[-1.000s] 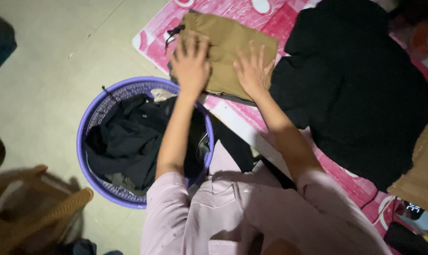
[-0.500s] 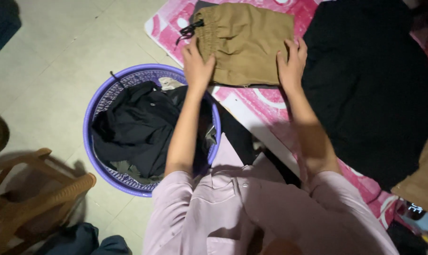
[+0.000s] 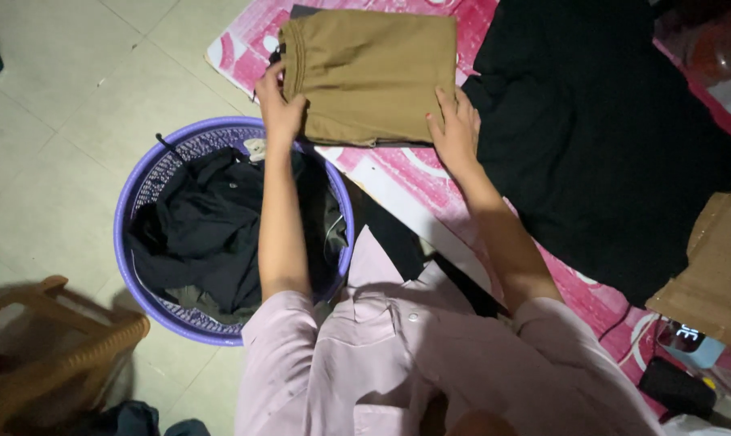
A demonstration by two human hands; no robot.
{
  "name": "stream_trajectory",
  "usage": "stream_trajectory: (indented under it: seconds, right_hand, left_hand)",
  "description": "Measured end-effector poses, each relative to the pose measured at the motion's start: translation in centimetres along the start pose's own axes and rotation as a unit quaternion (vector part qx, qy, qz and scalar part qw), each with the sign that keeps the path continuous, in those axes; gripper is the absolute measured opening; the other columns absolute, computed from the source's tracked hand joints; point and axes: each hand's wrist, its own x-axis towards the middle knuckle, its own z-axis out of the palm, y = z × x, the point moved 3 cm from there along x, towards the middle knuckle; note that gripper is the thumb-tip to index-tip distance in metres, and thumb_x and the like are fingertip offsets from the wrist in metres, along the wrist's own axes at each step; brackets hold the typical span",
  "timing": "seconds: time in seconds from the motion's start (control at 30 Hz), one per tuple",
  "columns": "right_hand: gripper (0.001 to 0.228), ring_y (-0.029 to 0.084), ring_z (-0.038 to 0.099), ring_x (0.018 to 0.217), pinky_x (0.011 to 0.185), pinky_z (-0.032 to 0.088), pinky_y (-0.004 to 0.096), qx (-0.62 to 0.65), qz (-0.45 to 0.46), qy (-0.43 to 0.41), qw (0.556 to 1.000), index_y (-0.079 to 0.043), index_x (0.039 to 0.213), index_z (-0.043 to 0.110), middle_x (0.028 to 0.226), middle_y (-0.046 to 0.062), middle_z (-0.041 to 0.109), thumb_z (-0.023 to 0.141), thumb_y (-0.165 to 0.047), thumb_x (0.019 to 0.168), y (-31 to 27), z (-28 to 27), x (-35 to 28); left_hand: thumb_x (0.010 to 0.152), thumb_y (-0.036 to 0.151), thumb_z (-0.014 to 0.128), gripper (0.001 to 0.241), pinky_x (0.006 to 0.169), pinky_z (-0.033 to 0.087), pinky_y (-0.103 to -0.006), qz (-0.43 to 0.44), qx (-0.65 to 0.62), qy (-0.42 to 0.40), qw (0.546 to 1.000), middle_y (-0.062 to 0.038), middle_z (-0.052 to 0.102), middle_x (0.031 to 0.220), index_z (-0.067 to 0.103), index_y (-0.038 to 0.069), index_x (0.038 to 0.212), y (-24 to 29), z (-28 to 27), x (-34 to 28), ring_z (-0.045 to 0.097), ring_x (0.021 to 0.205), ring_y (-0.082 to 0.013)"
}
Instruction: The person folds a gray t-shirt using a cardboard box as a guide, then folds a pair of brown shorts and a pair of black pants. The folded items are placed on the table.
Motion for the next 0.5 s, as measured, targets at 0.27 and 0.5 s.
stream_trajectory:
  seconds: [0.27, 0.5]
  right_hand:
    - [0.061, 0.038, 0.037, 0.148, 0.117, 0.025, 0.066, 0.001, 0.045, -0.061, 0.997, -0.018, 0.159, 0.042, 0.162, 0.02, 0.035, 0.064, -0.027, 0.103, 0.4, 1.2, -0.9]
    - [0.062, 0.039, 0.036, 0.149, 0.114, 0.025, 0.068, -0.067, 0.017, -0.052, 0.996, -0.02, 0.16, 0.042, 0.162, 0.021, 0.034, 0.064, -0.03, 0.103, 0.1, 1.8, -0.7]
  left_hand:
    - [0.078, 0.008, 0.073, 0.078, 0.1, 0.038, -0.058, -0.054, 0.205, 0.011, 0.977, -0.025, 0.045, 0.145, 0.046, 0.014, 0.151, 10.2, -0.2, -2.4, 0.043, 0.13, -0.0463]
    - [0.092, 0.03, 0.068, 0.064, 0.098, 0.037, -0.0732, 0.164, 0.427, 0.001, 0.889, -0.009, 0.032, 0.162, 0.048, 0.028, 0.152, 9.1, 2.9, -2.9, 0.03, 0.142, -0.0538]
